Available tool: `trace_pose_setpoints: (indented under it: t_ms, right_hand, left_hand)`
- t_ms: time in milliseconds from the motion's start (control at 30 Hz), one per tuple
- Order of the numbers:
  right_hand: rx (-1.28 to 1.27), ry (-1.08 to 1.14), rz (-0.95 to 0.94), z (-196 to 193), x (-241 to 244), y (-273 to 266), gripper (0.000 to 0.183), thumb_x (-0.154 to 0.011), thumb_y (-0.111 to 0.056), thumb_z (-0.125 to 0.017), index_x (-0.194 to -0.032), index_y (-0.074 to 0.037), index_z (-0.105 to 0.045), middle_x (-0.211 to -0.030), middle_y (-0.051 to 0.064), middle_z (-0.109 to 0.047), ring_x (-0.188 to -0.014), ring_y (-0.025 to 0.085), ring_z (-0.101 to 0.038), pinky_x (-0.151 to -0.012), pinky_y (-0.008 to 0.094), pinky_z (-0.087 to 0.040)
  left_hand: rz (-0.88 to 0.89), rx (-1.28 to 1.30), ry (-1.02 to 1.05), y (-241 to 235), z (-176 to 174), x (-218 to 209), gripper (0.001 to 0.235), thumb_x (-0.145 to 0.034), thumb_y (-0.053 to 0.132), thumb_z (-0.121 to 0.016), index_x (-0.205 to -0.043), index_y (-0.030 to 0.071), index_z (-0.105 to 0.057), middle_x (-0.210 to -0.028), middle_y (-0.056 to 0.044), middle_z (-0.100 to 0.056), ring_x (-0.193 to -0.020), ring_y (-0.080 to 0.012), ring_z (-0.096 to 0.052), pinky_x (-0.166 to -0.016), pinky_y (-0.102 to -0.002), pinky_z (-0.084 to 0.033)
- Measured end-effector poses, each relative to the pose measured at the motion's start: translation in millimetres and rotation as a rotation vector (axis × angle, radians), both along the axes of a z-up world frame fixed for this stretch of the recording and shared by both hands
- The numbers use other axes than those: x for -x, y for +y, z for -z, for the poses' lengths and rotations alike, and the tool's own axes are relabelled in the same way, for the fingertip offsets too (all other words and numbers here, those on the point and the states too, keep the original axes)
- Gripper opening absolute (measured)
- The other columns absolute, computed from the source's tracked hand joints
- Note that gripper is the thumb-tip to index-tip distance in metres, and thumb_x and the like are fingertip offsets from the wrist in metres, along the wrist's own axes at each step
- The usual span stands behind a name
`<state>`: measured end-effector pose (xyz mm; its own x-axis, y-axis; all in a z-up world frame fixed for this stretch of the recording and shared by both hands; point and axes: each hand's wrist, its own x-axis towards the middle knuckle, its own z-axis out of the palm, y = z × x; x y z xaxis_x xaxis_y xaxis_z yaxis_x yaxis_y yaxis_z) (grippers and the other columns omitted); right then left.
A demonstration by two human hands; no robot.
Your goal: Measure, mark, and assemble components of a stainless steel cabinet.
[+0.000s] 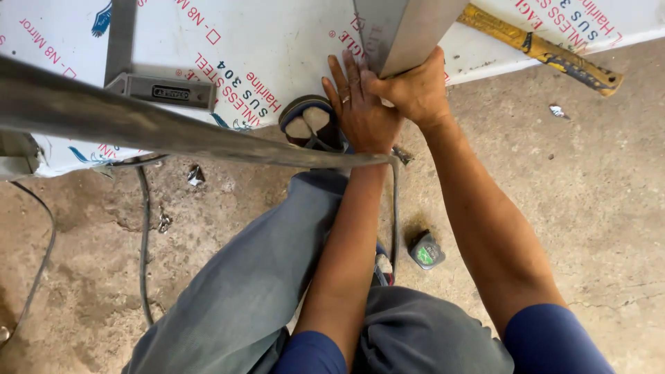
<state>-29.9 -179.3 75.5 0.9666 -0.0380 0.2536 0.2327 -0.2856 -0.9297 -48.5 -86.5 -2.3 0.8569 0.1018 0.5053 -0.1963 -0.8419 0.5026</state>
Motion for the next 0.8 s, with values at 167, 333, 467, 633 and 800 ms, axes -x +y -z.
trace_pose_setpoints:
  t_ms: [167, 333, 467, 633, 800]
  right_hand:
    - [-0.076, 0.006, -0.022, 5.1, -0.6, -2.6, 0.028, -0.081, -0.012, -0.086, -0.098, 0.006, -0.074, -0.093, 0.011, -0.079, -0.081, 0.015, -0.075, -0.074, 0.031, -0.063]
    - [-0.091, -0.064, -0.058, 5.5, 0.7, -4.7, 0.027, -0.084, -0.007, -0.086, -0.102, 0.007, -0.072, -0.098, 0.009, -0.078, -0.087, 0.011, -0.072, -0.078, 0.029, -0.062]
    - [-0.064, -0.052, -0.056, 8.1, -0.5, -5.7, 0.026, -0.082, -0.005, -0.086, -0.099, 0.007, -0.071, -0.094, 0.009, -0.077, -0.084, 0.01, -0.069, -0.076, 0.029, -0.061]
    - [-0.051, -0.049, -0.055, 12.7, -0.4, -8.8, 0.028, -0.081, -0.007, -0.086, -0.099, 0.007, -0.071, -0.095, 0.009, -0.077, -0.086, 0.011, -0.07, -0.077, 0.03, -0.061]
    - [-0.029, -0.043, -0.035, 11.1, 0.2, -9.4, 0.031, -0.08, -0.009, -0.087, -0.101, 0.007, -0.071, -0.096, 0.009, -0.077, -0.086, 0.013, -0.072, -0.077, 0.03, -0.062]
  left_hand:
    - [0.035, 0.019, -0.044, 2.7, 6.6, -1.6, 0.07, -0.093, 0.045, -0.068, -0.141, -0.006, -0.058, -0.154, -0.02, -0.053, -0.154, -0.0357, -0.038, -0.133, -0.06, -0.019]
    - [0.041, 0.082, -0.126, 0.9, 13.8, -4.1, 0.068, -0.089, 0.048, -0.07, -0.133, -0.003, -0.062, -0.144, -0.018, -0.062, -0.145, -0.0335, -0.051, -0.131, -0.061, -0.023]
    - [0.047, 0.096, -0.122, 2.1, 8.8, -3.1, 0.067, -0.09, 0.047, -0.071, -0.132, -0.004, -0.063, -0.143, -0.018, -0.063, -0.145, -0.0322, -0.052, -0.132, -0.061, -0.024]
    - [0.086, 0.139, -0.155, 2.9, 4.6, -1.4, 0.076, -0.083, 0.052, -0.077, -0.129, -0.007, -0.062, -0.14, -0.02, -0.062, -0.143, -0.0336, -0.052, -0.129, -0.061, -0.024]
    - [0.083, 0.136, -0.132, 1.6, 8.7, -1.1, 0.07, -0.086, 0.046, -0.077, -0.13, -0.006, -0.063, -0.14, -0.02, -0.063, -0.143, -0.0323, -0.052, -0.131, -0.061, -0.025]
